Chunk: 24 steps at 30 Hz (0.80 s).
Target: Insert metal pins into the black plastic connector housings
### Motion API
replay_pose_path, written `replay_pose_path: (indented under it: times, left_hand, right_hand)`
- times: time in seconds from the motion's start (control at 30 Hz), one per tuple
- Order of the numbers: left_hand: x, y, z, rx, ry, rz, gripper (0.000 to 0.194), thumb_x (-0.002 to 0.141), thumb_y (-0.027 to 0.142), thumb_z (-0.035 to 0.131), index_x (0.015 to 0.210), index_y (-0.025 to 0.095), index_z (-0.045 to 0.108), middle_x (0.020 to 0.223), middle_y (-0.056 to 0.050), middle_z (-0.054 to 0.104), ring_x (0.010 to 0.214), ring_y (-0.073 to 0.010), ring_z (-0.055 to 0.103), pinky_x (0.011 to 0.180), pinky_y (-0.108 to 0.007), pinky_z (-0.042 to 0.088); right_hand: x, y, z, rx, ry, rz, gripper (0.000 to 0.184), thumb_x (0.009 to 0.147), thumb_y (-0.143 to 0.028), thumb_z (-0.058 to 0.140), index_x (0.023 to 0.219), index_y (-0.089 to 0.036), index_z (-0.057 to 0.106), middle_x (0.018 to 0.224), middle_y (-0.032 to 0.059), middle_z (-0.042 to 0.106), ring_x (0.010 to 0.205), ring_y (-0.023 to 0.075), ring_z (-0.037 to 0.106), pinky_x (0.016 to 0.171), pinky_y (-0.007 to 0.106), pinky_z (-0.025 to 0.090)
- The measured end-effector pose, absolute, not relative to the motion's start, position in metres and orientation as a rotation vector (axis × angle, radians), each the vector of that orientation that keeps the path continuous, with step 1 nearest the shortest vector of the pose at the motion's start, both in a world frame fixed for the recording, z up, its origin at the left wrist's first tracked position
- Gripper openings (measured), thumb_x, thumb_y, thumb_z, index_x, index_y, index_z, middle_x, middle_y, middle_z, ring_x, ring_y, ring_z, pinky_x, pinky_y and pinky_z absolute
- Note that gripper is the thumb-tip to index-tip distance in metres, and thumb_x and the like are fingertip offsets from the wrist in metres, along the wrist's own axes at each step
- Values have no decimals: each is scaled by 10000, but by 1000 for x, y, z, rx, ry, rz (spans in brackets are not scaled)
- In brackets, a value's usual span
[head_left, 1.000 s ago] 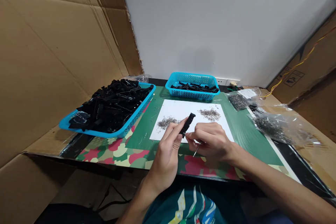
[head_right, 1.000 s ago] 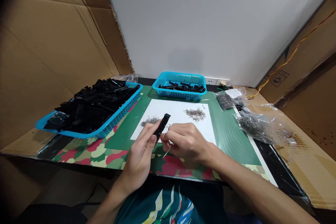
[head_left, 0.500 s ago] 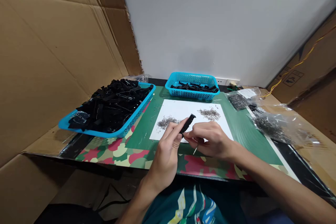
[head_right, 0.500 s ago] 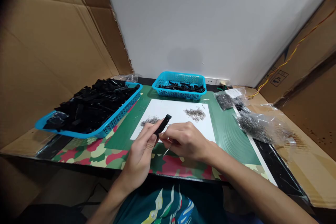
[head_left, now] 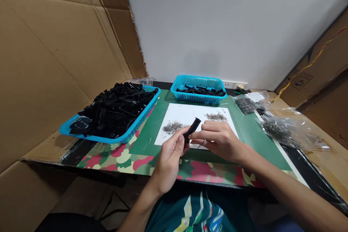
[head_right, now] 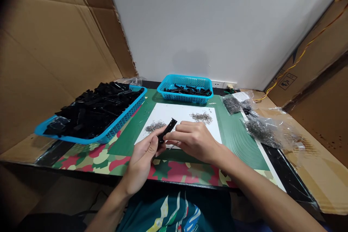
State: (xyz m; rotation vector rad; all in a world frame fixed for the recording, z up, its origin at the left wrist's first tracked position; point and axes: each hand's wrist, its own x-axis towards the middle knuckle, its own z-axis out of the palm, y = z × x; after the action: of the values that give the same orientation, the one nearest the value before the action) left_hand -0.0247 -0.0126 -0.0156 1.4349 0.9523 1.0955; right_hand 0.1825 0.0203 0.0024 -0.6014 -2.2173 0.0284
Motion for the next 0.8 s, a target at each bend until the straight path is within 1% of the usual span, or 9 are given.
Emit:
replay_pose_path:
  times: [0.07, 0.17, 0.2, 0.27, 0.33, 0.37, 0.47, 0.57, 0.8]
  left_hand:
    - [-25, -11, -17, 1388, 918, 1058, 521, 1070, 525, 481, 1440, 194, 640, 875, -63, 620, 761, -174, 552, 660, -279, 481]
    - [-25, -10, -16, 1444, 939, 1019, 534, 1085, 534, 432, 1437, 184, 630, 802, -38, 576, 699, -163, 492, 621, -284, 422]
    - [-24, -11, -15, 1493, 979, 1026, 519, 1092, 527, 415, 1432, 201, 630, 848, -48, 604, 730, -171, 512, 662, -297, 441]
    - [-23, -11, -13, 1619, 1069, 1078, 462, 1103, 494, 406, 1421, 242, 626, 1047, -75, 658, 891, -200, 577, 818, -329, 477]
    - [-21, -12, -12, 1757, 1134, 1136, 386, 1094, 451, 460, 1397, 271, 616, 1221, -77, 641, 1048, -220, 587, 925, -343, 465]
    - [-20, -13, -13, 1818, 1158, 1152, 348, 1079, 426, 507, 1373, 274, 616, 1238, -71, 634, 1074, -222, 584, 934, -340, 463]
    - [-18, -13, -15, 1945, 1227, 1144, 215, 1026, 325, 613, 1229, 255, 632, 1110, -42, 648, 987, -207, 597, 851, -312, 474]
    - [-16, -12, -19, 2004, 1281, 1122, 91, 1011, 243, 616, 1100, 243, 634, 994, -15, 654, 913, -193, 610, 802, -296, 477]
    - [-15, -11, -25, 2103, 1357, 1076, 31, 992, 193, 642, 994, 224, 643, 954, -17, 692, 883, -202, 661, 766, -299, 478]
  right_hand:
    - [184, 21, 2, -602, -2234, -56, 242, 1064, -144, 533, 1027, -204, 764, 672, 12, 618, 640, 147, 544, 574, 299, 343]
    - [186, 22, 2, -602, -2235, -54, 281, 1061, -113, 510, 993, -204, 767, 662, 12, 615, 632, 147, 521, 578, 303, 342]
    - [187, 23, 3, -599, -2232, -24, 271, 1060, -117, 519, 987, -200, 767, 667, 12, 625, 632, 146, 523, 581, 299, 353]
    - [190, 25, 3, -596, -2214, 49, 233, 1054, -135, 555, 973, -192, 766, 682, 14, 648, 632, 142, 542, 580, 288, 376]
    - [193, 27, 2, -612, -2191, 135, 199, 1044, -146, 591, 961, -189, 767, 717, 21, 682, 643, 138, 577, 579, 273, 401]
    - [195, 28, 1, -629, -2184, 177, 188, 1038, -147, 603, 959, -189, 768, 740, 27, 701, 655, 139, 596, 583, 268, 416]
    - [199, 31, -2, -665, -2186, 278, 174, 1028, -150, 623, 964, -197, 778, 777, 32, 734, 679, 143, 633, 602, 266, 447]
    - [200, 32, -4, -689, -2223, 342, 179, 1022, -149, 631, 959, -202, 790, 774, 29, 739, 682, 142, 643, 606, 268, 446]
    - [206, 35, 0, -805, -2340, 432, 119, 986, -163, 696, 953, -189, 807, 779, 28, 726, 651, 129, 609, 603, 261, 415]
